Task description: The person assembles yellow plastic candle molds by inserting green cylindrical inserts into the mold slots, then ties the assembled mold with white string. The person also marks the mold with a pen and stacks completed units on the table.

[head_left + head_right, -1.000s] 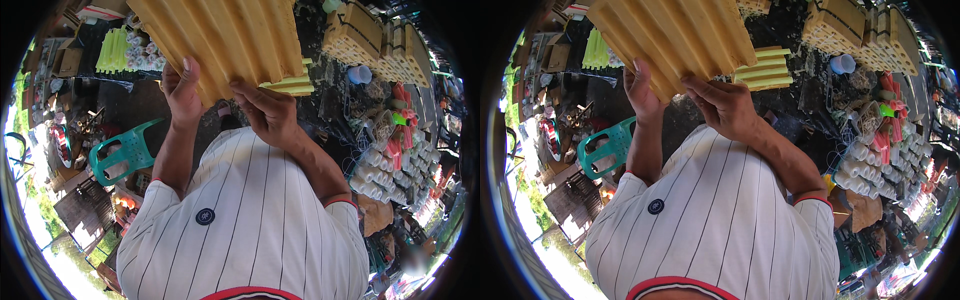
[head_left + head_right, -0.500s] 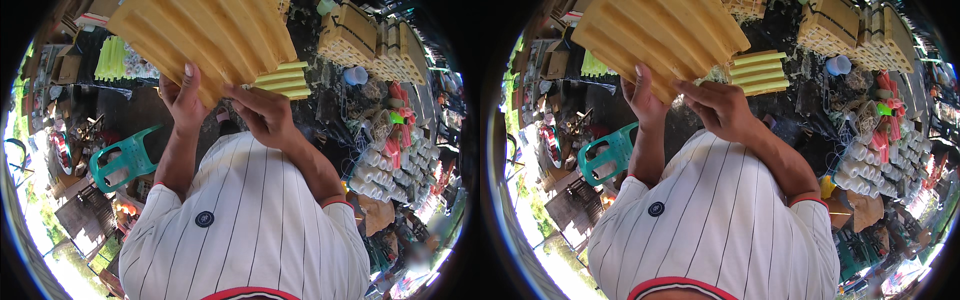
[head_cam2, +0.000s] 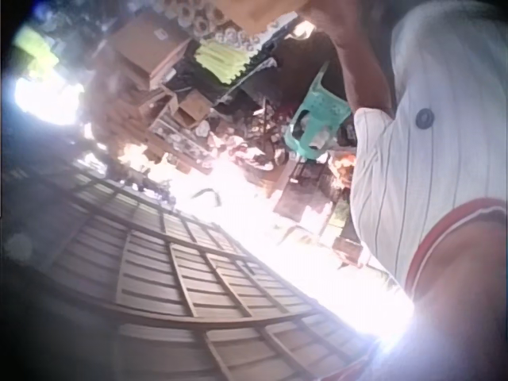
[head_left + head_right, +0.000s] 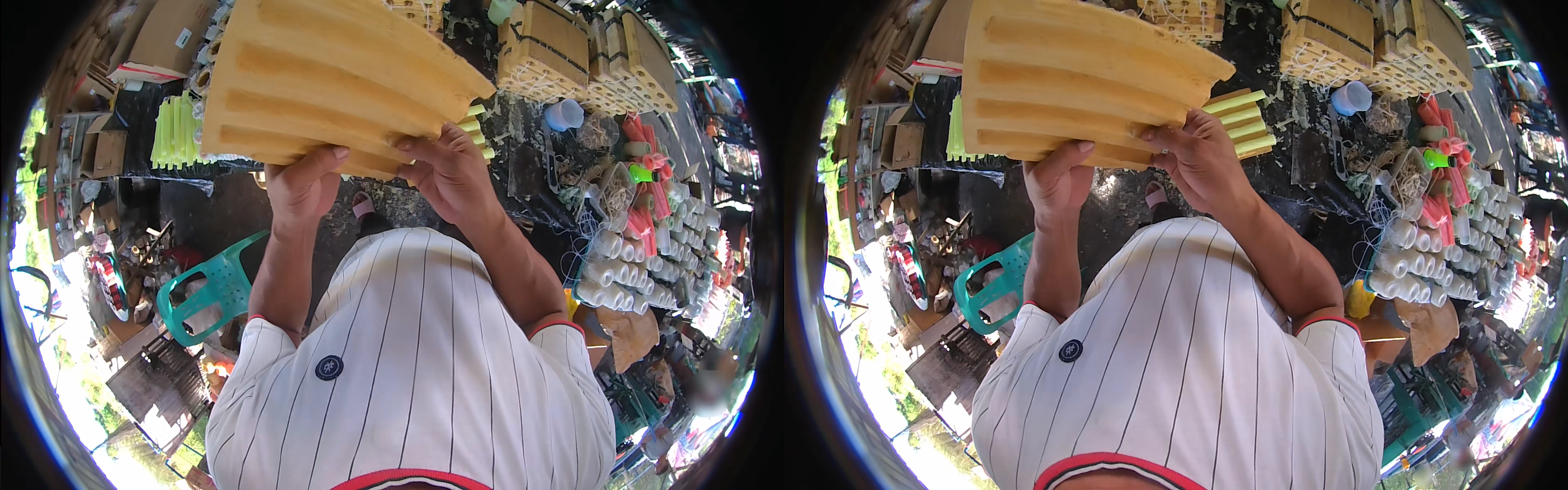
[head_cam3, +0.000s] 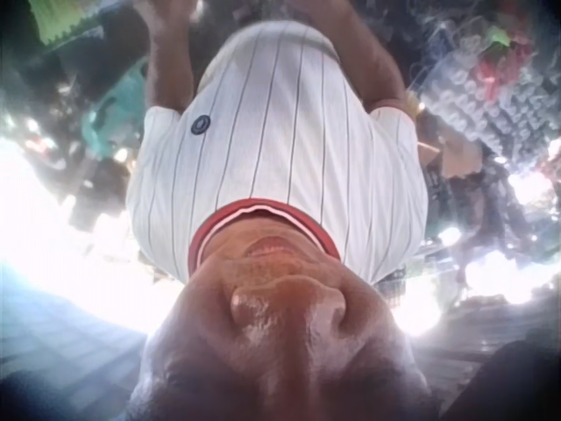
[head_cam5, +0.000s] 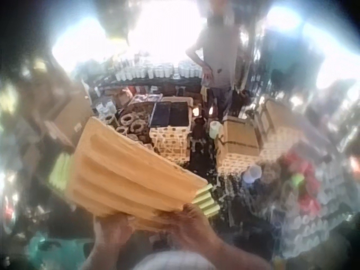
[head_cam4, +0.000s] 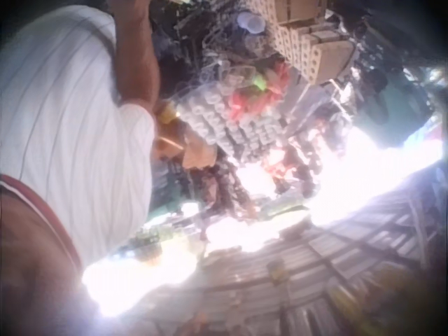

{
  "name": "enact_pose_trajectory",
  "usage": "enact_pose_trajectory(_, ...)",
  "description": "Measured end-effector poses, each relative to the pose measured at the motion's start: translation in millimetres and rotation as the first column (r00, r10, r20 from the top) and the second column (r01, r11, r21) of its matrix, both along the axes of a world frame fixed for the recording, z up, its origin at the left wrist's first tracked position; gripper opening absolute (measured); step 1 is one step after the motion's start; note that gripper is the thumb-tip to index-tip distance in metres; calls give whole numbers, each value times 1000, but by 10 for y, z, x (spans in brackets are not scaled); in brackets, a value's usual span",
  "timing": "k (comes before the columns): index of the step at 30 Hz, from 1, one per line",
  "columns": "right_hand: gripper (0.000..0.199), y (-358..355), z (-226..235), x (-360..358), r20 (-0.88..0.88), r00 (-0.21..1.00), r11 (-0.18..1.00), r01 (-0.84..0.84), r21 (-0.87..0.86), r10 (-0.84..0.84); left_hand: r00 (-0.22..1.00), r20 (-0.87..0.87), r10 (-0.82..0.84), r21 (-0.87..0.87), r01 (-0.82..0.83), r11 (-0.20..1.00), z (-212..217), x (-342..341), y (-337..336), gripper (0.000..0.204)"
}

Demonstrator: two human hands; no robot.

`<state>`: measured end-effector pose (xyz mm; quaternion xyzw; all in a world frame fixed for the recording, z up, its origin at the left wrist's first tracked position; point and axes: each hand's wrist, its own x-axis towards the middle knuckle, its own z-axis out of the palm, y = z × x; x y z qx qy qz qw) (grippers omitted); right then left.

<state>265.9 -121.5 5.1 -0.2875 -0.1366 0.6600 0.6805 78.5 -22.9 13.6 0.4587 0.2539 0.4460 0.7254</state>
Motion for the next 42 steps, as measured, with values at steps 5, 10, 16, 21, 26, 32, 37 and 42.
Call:
enact_pose_trajectory(5, 35, -30, -52, -82, -80, 996, 999, 33, -30, -35, 986, 131, 103, -31, -100, 994, -108, 153, -148, 66)
enact_pose_trajectory(10, 33, -6, -102, -93, -129, 990, 998, 56, -31, -59, 980, 196, 40, 57, -52, 997, -224, 180, -116, 65)
enact_pose_trajectory(16, 28, 21, -153, -65, -165, 983, 996, 85, 27, -79, 977, 206, 50, 78, -67, 995, -186, 253, -113, 64)
enact_pose_trajectory(21, 35, 61, -120, -53, -168, 984, 997, 65, 42, -57, 962, 272, 42, 36, -54, 998, -127, 298, -96, 64)
enact_pose_trajectory(26, 48, 44, -62, -23, 108, 993, 995, 43, 92, -53, 950, 308, 41, 106, -77, 991, -118, 292, -2, 58)
enact_pose_trajectory(32, 54, -232, -81, 26, 859, -149, 869, -10, 494, -490, 951, 288, 112, 145, -160, 976, -39, 220, 210, 62)
enact_pose_trajectory(37, 60, 94, -253, -48, 680, -309, 746, -228, 626, -665, 957, 221, 189, 113, -218, 969, 18, 146, 270, 61)
enact_pose_trajectory(42, 61, -221, -788, 102, 923, 358, 980, 84, -183, 142, 948, 210, 239, 32, -251, 967, 97, 26, 310, 62)
